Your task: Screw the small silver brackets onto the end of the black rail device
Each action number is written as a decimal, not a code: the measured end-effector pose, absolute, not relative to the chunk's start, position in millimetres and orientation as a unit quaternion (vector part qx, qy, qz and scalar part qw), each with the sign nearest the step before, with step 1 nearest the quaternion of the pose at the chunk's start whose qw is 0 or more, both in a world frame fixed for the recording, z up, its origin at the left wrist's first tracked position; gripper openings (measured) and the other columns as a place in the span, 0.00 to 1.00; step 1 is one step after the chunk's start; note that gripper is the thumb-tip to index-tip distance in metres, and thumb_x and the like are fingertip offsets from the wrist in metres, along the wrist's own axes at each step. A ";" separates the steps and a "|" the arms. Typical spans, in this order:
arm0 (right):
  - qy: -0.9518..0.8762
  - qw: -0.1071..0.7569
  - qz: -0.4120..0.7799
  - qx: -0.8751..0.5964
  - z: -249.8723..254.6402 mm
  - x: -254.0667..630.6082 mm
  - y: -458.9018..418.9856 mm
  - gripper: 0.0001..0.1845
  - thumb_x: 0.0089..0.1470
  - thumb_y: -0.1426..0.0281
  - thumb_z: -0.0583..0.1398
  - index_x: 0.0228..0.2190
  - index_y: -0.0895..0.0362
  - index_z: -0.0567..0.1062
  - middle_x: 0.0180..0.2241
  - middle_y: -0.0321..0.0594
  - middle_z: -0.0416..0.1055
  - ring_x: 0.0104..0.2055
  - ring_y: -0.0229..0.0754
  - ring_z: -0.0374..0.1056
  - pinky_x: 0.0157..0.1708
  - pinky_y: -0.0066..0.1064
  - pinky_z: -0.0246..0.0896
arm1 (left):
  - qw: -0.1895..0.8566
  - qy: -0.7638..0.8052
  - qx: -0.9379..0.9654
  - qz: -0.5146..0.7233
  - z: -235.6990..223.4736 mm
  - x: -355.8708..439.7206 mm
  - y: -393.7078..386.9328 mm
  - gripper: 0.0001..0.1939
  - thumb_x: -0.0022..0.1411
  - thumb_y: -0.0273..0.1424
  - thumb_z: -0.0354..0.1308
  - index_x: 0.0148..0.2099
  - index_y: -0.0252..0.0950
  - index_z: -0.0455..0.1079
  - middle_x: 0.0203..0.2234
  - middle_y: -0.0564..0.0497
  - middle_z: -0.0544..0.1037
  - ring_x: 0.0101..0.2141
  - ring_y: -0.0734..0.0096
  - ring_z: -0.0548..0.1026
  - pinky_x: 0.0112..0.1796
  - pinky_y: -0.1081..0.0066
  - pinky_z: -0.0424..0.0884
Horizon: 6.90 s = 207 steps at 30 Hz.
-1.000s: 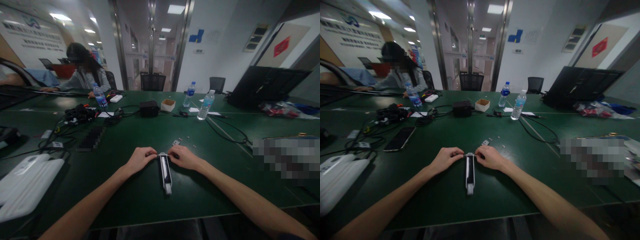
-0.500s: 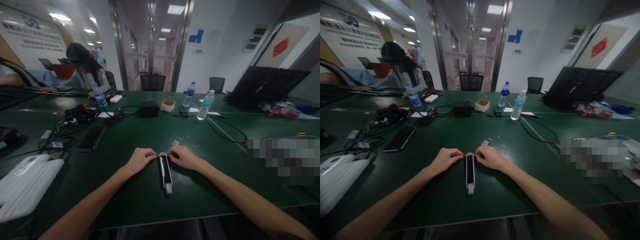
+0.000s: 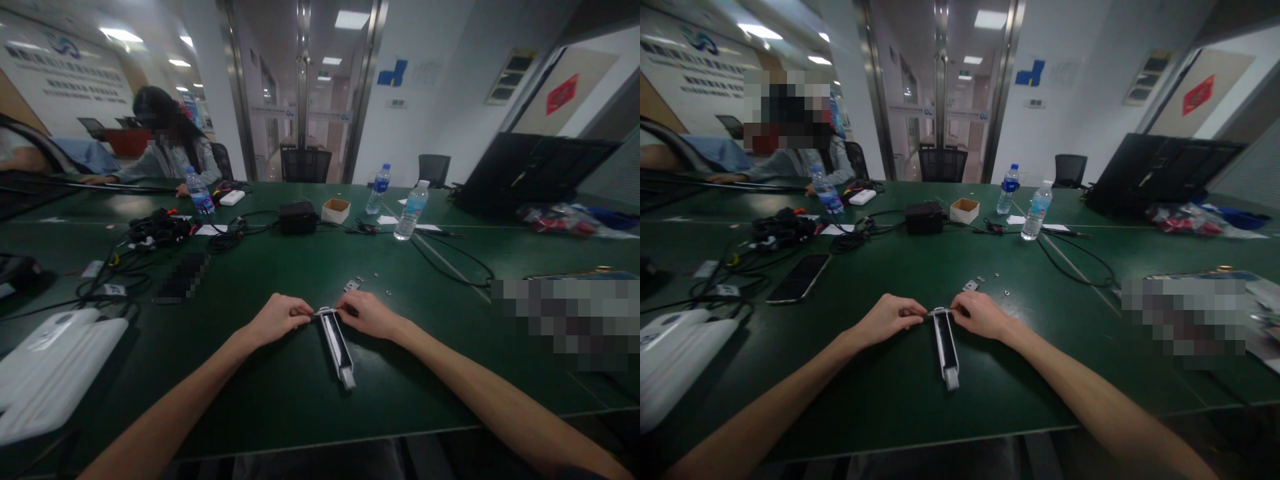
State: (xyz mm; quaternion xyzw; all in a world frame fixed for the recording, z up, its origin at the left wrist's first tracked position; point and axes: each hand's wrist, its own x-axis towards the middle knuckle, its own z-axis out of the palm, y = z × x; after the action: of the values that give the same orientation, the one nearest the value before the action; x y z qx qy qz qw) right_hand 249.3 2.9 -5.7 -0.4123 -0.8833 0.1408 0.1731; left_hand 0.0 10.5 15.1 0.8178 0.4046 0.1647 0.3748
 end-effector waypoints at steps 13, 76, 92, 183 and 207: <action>-0.882 0.176 0.144 -0.413 -6.9 249.0 3.0 0.05 0.57 0.74 0.56 0.33 0.59 0.73 0.31 0.39 0.70 0.32 0.37 0.65 0.32 0.28 0.60 | 0.339 0.420 0.817 0.205 9.6 3.3 6.7 0.09 0.61 0.31 0.59 0.42 0.35 0.77 0.35 0.50 0.81 0.34 0.68 0.78 0.35 0.71 0.73; -0.884 0.178 0.144 -0.407 -9.5 249.2 4.2 0.04 0.57 0.74 0.56 0.33 0.59 0.72 0.30 0.39 0.70 0.31 0.37 0.65 0.32 0.27 0.59 | 0.308 0.410 0.829 0.224 -11.0 10.7 4.5 0.13 0.66 0.30 0.55 0.53 0.38 0.68 0.43 0.51 0.79 0.42 0.67 0.77 0.43 0.67 0.72; -0.810 0.174 -0.027 -0.559 -8.3 272.8 21.7 0.11 0.57 0.71 0.55 0.41 0.58 0.74 0.40 0.47 0.69 0.43 0.46 0.64 0.40 0.35 0.60 | 0.134 0.420 0.871 0.216 -10.3 8.1 6.5 0.13 0.68 0.36 0.50 0.49 0.35 0.69 0.39 0.49 0.75 0.39 0.64 0.73 0.42 0.63 0.69; -0.899 0.142 0.045 -0.411 7.4 249.1 2.0 0.08 0.60 0.67 0.55 0.36 0.57 0.72 0.35 0.41 0.71 0.37 0.41 0.67 0.40 0.35 0.61 | 0.161 0.470 0.850 0.174 -4.1 9.0 2.0 0.11 0.67 0.31 0.45 0.45 0.38 0.68 0.37 0.48 0.75 0.37 0.62 0.73 0.39 0.62 0.69; -0.873 0.151 0.134 -0.443 3.9 265.7 10.3 0.07 0.60 0.66 0.57 0.36 0.56 0.72 0.37 0.40 0.68 0.36 0.39 0.66 0.35 0.30 0.63 | 0.144 0.476 0.856 0.145 -4.4 10.2 1.3 0.09 0.63 0.30 0.48 0.42 0.37 0.68 0.39 0.49 0.72 0.40 0.63 0.69 0.41 0.65 0.67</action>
State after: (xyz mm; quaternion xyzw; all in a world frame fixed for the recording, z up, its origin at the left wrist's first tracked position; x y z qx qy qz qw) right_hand 265.7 10.3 3.9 -0.4433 -0.8734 0.1339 0.1508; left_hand 10.2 1.3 -4.4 0.8555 0.4759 0.1450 0.1435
